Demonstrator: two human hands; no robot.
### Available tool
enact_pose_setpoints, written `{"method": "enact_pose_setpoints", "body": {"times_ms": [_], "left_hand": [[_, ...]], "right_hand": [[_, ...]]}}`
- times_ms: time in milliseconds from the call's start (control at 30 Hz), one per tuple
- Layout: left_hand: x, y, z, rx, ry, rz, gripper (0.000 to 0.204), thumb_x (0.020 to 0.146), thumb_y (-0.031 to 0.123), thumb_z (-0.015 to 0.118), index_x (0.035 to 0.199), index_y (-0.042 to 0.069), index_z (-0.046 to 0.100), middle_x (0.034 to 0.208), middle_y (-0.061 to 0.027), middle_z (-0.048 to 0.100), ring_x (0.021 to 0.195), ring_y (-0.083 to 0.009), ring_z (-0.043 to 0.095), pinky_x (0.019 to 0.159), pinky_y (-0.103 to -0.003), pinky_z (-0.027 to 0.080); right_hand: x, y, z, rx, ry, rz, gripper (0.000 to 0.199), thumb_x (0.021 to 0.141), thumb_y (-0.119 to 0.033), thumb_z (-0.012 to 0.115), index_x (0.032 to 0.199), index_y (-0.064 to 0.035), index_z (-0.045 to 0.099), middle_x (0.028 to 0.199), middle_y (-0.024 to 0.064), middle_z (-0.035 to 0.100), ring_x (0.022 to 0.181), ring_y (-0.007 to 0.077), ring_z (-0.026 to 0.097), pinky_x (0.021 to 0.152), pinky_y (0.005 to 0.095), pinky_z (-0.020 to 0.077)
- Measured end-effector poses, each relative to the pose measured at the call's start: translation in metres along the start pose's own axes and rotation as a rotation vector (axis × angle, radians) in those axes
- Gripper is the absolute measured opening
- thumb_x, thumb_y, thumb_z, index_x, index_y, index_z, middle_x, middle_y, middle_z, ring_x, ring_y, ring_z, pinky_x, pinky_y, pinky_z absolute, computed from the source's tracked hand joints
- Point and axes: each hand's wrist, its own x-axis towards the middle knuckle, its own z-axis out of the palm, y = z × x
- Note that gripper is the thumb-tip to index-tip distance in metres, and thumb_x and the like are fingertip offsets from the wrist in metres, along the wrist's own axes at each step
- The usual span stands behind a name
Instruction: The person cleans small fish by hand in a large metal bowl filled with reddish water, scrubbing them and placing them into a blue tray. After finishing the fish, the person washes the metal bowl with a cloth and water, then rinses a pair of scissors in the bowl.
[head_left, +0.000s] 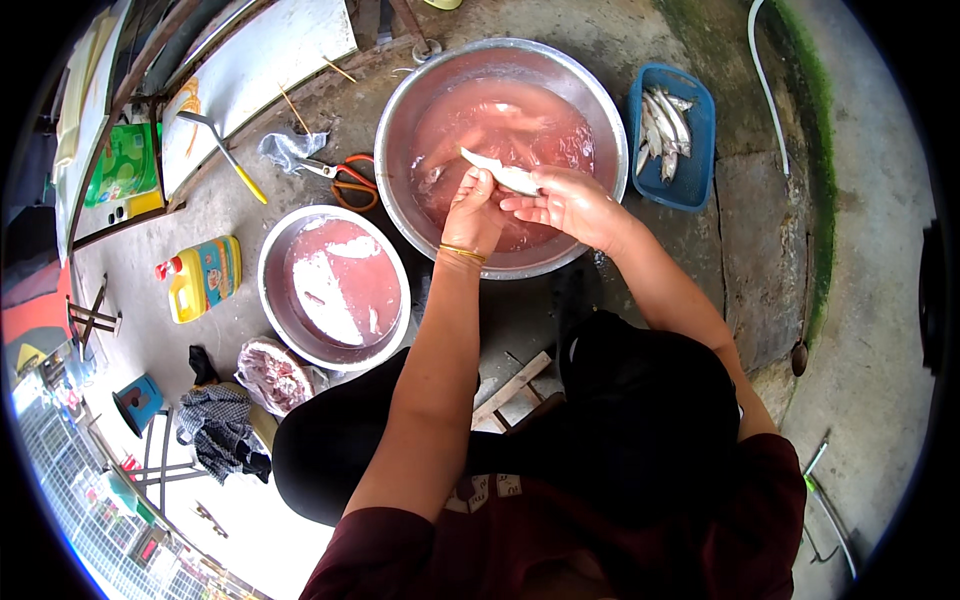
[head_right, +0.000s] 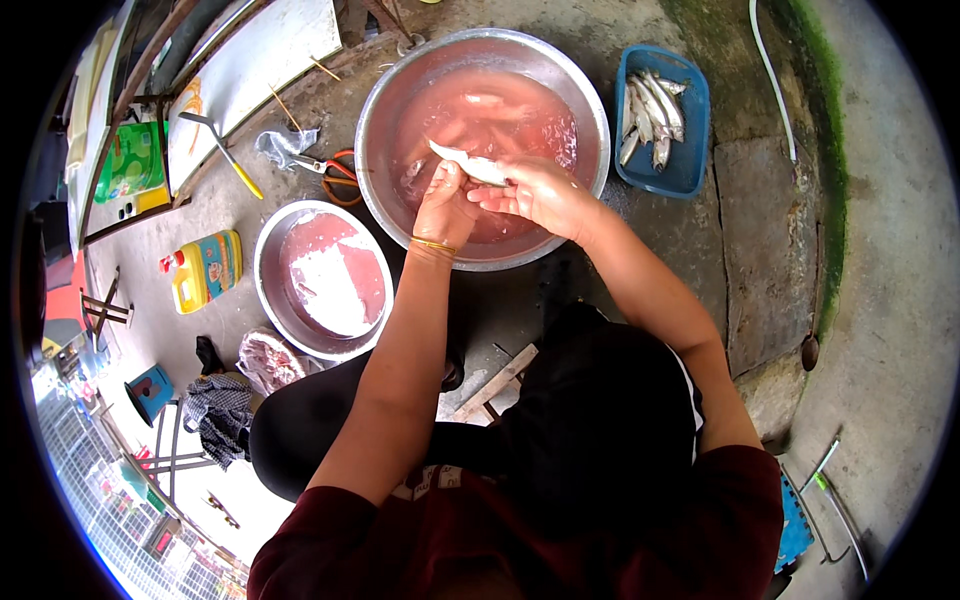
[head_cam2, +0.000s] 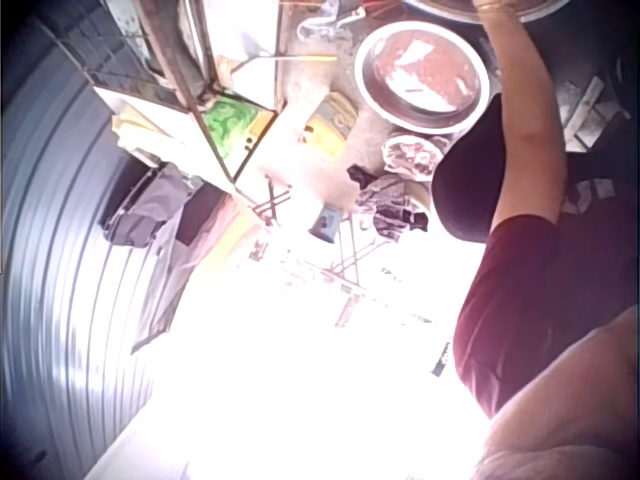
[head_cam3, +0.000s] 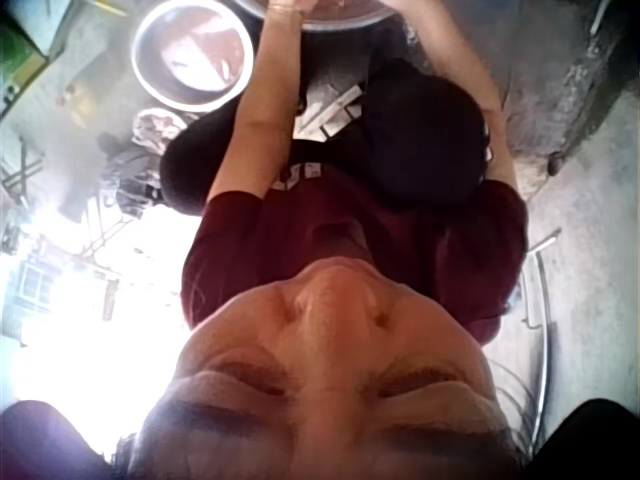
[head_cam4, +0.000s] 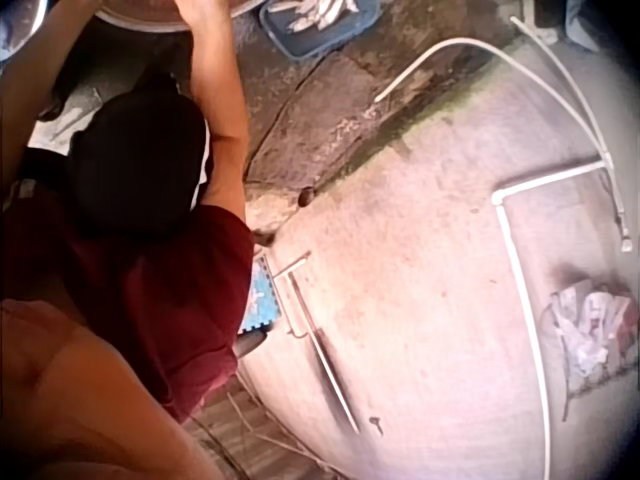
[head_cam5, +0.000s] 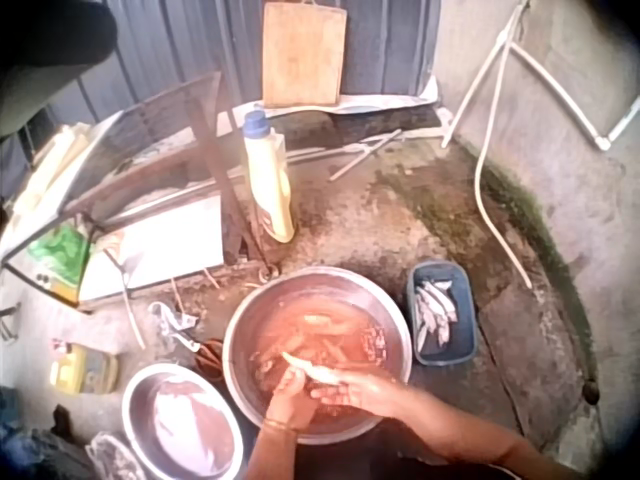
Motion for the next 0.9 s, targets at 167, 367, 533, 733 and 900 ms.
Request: {"method": "enact_pose_setpoints", "body": {"times_ms": [167, 367, 533, 733, 900], "left_hand": [[0.005, -0.002, -0.010, -0.057, -0.063, -0.009, 0.016, 0.096, 0.022, 0.057, 0.108, 0.011, 0.056, 0.102, -0.0027, 0.063, 0.094, -0.0157, 0.060, 0.087, -0.033, 0.049], [0.002, -0.001, -0.002, -0.110, -0.077, 0.001, 0.015, 0.097, 0.020, 0.057, 0.109, 0.011, 0.056, 0.103, -0.0027, 0.062, 0.097, -0.0160, 0.059, 0.086, -0.033, 0.049], [0.002, -0.004, -0.012, -0.122, -0.108, -0.024, 0.016, 0.097, 0.020, 0.056, 0.110, 0.011, 0.055, 0.100, -0.0038, 0.062, 0.096, -0.0180, 0.060, 0.085, -0.033, 0.050], [0.004, -0.004, 0.002, -0.039, -0.198, -0.078, 0.017, 0.094, 0.020, 0.061, 0.104, 0.008, 0.056, 0.089, -0.0063, 0.063, 0.078, -0.0170, 0.058, 0.072, -0.033, 0.050], [0.009, -0.016, -0.005, 0.004, -0.184, -0.051, 0.014, 0.096, 0.017, 0.057, 0.106, 0.007, 0.057, 0.094, -0.0067, 0.062, 0.077, -0.0170, 0.056, 0.073, -0.034, 0.049]], "right_hand": [[-0.003, 0.001, 0.000, -0.046, -0.109, -0.075, 0.042, 0.093, -0.003, 0.045, 0.132, 0.0131, 0.041, 0.130, 0.0213, 0.053, 0.115, 0.0329, 0.059, 0.103, 0.0394, 0.0469], [-0.002, 0.003, -0.003, -0.028, -0.117, -0.072, 0.043, 0.092, 0.000, 0.043, 0.132, 0.0142, 0.039, 0.130, 0.0226, 0.053, 0.116, 0.0361, 0.058, 0.103, 0.0407, 0.0471], [-0.005, 0.002, 0.004, -0.062, 0.001, -0.031, 0.039, 0.091, 0.001, 0.044, 0.128, 0.0124, 0.044, 0.119, 0.0221, 0.059, 0.108, 0.0307, 0.063, 0.098, 0.0377, 0.0511], [0.003, 0.015, -0.012, -0.145, 0.150, -0.080, 0.019, 0.093, -0.006, 0.053, 0.110, 0.0012, 0.056, 0.105, 0.0117, 0.064, 0.089, 0.0178, 0.066, 0.081, 0.0289, 0.0540], [0.005, 0.018, -0.010, -0.216, 0.231, -0.088, 0.017, 0.094, -0.019, 0.060, 0.101, -0.0034, 0.058, 0.091, 0.0051, 0.064, 0.075, 0.0096, 0.060, 0.064, 0.0235, 0.0476]]}}
